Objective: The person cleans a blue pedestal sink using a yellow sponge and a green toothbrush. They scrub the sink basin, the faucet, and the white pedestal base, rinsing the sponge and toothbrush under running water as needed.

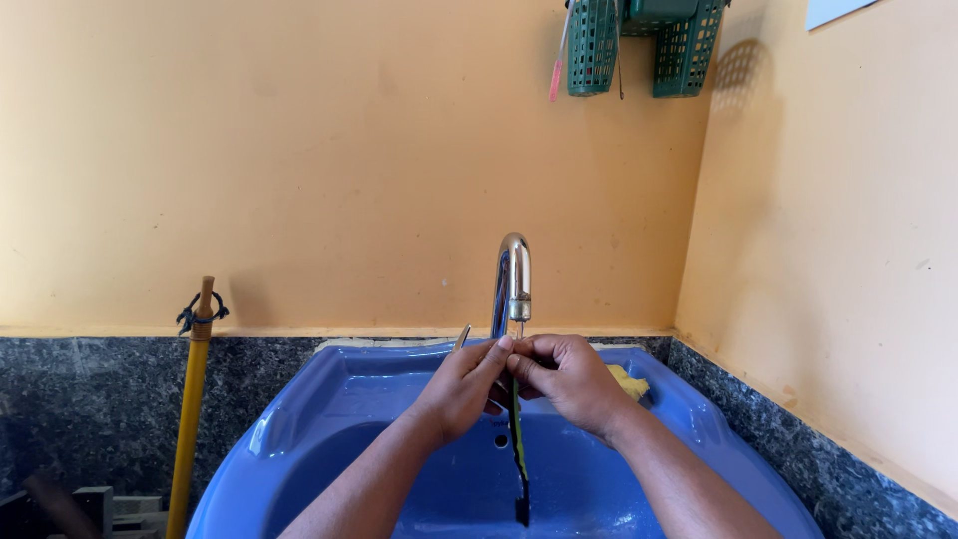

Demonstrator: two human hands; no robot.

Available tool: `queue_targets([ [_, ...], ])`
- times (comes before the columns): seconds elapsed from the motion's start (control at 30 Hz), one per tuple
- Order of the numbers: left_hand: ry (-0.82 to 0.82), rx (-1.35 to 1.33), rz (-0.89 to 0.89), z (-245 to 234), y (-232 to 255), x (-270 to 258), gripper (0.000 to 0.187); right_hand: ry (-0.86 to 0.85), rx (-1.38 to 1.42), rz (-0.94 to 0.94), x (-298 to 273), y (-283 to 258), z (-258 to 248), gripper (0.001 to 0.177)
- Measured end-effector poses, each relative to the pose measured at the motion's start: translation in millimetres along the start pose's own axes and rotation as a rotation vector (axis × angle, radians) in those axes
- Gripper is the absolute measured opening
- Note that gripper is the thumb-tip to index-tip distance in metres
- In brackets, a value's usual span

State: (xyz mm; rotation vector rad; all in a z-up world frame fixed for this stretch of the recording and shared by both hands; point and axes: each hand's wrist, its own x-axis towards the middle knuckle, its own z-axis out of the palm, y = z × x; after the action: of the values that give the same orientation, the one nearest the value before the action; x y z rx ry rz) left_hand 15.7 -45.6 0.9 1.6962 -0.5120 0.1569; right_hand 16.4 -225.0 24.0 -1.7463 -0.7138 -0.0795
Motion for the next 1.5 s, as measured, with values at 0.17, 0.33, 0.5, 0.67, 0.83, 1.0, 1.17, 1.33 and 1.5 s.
queue_targets([
  [0.17,-0.025,-0.056,0.111,1,3,2,0.048,0.129,-0.104,0.015,2,0,-4,0.023],
  [0.33,-0.020,-0.209,0.055,7,2,2,0.043,0.146,-0.003,-0.043,5,9,-7,0.022],
  [0.5,0.179,0.097,0.159,4,2,2,0.040,0.127,-0.053,-0.121,10,17,1,0.022],
  [0.67,0.392,0.387,0.155,-5,15,-9,0.041,0.123,-0.005,-0.065,9,7,8,0.025],
  [0.83,0.561,0.699,0.210,-20,-11,7,0.058,0.142,0.004,0.005,2,-2,9,0.022],
  [1.0,0.370,0.739,0.125,-39,-48,31,0.061,0.101,0.056,0.097,1,-6,8,0.020],
  [1.17,0.317,0.614,0.146,-50,-38,33,0.052,0.011,0.022,0.019,2,-7,5,0.018],
  [1.33,0.258,0.834,0.116,-50,-7,9,0.043,0.207,0.046,-0.002,1,-7,-4,0.018],
  [1.5,0.249,0.884,0.053,-42,4,-1,0.049,0.498,0.118,-0.018,5,4,-15,0.018],
])
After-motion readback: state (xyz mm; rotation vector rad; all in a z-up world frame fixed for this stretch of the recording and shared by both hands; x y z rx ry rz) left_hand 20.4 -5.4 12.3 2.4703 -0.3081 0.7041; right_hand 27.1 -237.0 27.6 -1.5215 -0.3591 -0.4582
